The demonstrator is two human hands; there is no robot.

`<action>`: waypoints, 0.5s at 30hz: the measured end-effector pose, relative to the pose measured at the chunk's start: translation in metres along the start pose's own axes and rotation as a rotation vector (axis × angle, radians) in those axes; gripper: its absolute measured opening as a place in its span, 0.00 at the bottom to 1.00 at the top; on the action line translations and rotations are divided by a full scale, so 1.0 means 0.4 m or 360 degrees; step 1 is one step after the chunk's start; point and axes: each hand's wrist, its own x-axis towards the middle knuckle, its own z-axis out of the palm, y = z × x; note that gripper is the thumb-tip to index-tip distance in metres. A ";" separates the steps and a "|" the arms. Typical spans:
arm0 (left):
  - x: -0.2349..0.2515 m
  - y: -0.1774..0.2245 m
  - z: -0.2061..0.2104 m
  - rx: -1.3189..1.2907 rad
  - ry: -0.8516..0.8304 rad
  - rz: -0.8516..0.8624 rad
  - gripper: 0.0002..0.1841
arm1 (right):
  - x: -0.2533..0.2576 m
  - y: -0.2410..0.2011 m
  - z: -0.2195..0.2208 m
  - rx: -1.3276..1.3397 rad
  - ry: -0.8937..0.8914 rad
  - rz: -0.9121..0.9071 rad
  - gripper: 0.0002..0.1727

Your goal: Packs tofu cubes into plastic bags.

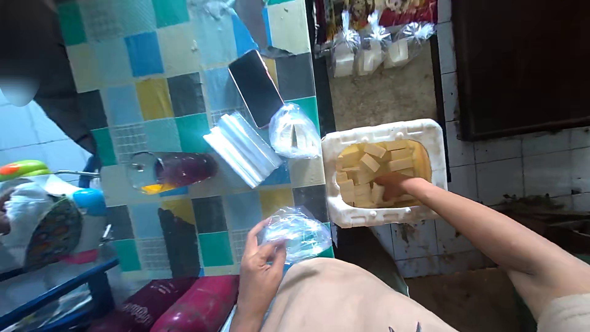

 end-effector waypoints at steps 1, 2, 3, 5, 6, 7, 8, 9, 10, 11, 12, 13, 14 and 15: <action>-0.004 -0.001 -0.007 0.0015 0.0014 0.0001 0.08 | 0.004 0.009 -0.002 0.0126 0.0113 -0.0001 0.29; -0.007 -0.001 -0.014 0.0033 0.0022 -0.0006 0.08 | -0.002 0.004 -0.015 0.0268 0.0178 0.0029 0.28; -0.010 0.000 -0.019 0.0056 0.0025 -0.0010 0.08 | -0.020 -0.012 -0.043 0.0449 0.0187 0.0072 0.27; -0.012 -0.001 -0.026 0.0070 0.0042 -0.0003 0.08 | -0.052 -0.038 -0.082 0.0958 0.0218 0.0073 0.28; -0.014 -0.004 -0.027 0.0064 0.0058 0.0009 0.08 | -0.057 -0.044 -0.082 0.1232 0.0256 0.0017 0.28; -0.016 -0.006 -0.028 0.0055 0.0066 0.0022 0.07 | -0.056 -0.048 -0.075 0.1492 0.0273 -0.0043 0.26; -0.017 -0.006 -0.028 0.0049 0.0072 0.0038 0.07 | -0.053 -0.054 -0.071 0.1709 0.0265 -0.0080 0.25; -0.017 -0.007 -0.027 0.0043 0.0074 0.0055 0.06 | -0.046 -0.057 -0.067 0.1860 0.0269 -0.0102 0.25; -0.018 -0.009 -0.026 0.0040 0.0077 0.0067 0.06 | -0.039 -0.058 -0.064 0.1964 0.0280 -0.0107 0.25; -0.020 -0.010 -0.024 0.0033 0.0076 0.0071 0.06 | -0.030 -0.057 -0.060 0.2037 0.0293 -0.0106 0.25; -0.021 -0.012 -0.023 0.0023 0.0066 0.0067 0.06 | -0.021 -0.055 -0.055 0.2103 0.0307 -0.0103 0.26; -0.021 -0.014 -0.021 0.0021 0.0056 0.0057 0.07 | -0.014 -0.053 -0.051 0.2168 0.0317 -0.0095 0.26; -0.021 -0.016 -0.020 0.0019 0.0049 0.0050 0.07 | -0.011 -0.054 -0.047 0.2232 0.0320 -0.0087 0.26; -0.022 -0.017 -0.019 0.0016 0.0047 0.0044 0.07 | -0.009 -0.057 -0.044 0.2294 0.0313 -0.0079 0.25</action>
